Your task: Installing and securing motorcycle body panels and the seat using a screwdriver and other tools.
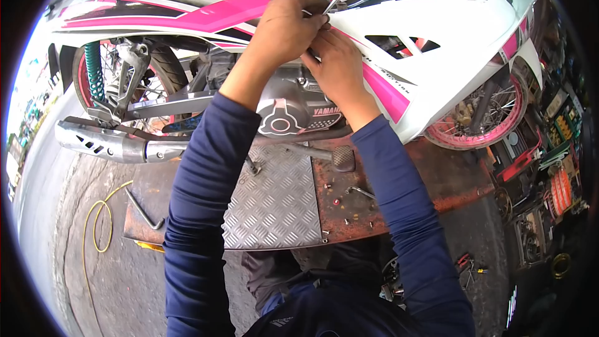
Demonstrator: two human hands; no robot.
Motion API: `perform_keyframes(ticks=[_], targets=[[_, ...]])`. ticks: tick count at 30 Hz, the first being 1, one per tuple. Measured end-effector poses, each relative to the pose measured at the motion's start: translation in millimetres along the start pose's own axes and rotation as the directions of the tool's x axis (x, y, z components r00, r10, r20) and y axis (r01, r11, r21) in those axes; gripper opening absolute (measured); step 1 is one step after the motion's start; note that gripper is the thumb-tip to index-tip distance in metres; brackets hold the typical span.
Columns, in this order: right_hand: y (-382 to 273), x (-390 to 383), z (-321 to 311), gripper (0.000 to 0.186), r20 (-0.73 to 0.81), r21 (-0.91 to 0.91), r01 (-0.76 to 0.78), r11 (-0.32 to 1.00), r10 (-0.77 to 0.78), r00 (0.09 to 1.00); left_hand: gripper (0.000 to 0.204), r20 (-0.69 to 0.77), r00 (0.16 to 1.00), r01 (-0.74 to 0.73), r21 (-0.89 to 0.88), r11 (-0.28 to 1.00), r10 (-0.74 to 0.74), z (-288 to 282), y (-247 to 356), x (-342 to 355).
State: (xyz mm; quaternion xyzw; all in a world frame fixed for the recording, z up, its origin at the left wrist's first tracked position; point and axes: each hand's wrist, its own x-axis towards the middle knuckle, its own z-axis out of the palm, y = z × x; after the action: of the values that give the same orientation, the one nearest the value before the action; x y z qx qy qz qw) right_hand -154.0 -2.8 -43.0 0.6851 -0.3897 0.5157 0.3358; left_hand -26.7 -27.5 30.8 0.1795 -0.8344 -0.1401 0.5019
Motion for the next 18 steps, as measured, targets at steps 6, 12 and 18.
perform_keyframes(ticks=[6, 12, 18], targets=[[21.6, 41.1, -43.0, 0.02, 0.443, 0.599, -0.648, 0.47, 0.48, 0.757, 0.022, -0.15, 0.989, -0.019, -0.086, 0.996, 0.006, 3.6, -4.6, -13.8], [13.0, 106.8, -67.1, 0.02, 0.433, 0.706, -0.571, 0.419, 0.383, 0.816, 0.02, -0.12, 0.974, 0.139, -0.345, 0.928, -0.19, 5.6, -4.4, -15.7], [11.7, 128.9, -45.6, 0.023, 0.445, 0.496, -0.535, 0.684, 0.328, 0.833, 0.02, -0.276, 0.958, 0.057, -0.075, 0.996, -0.076, 5.2, -17.8, -49.6]])
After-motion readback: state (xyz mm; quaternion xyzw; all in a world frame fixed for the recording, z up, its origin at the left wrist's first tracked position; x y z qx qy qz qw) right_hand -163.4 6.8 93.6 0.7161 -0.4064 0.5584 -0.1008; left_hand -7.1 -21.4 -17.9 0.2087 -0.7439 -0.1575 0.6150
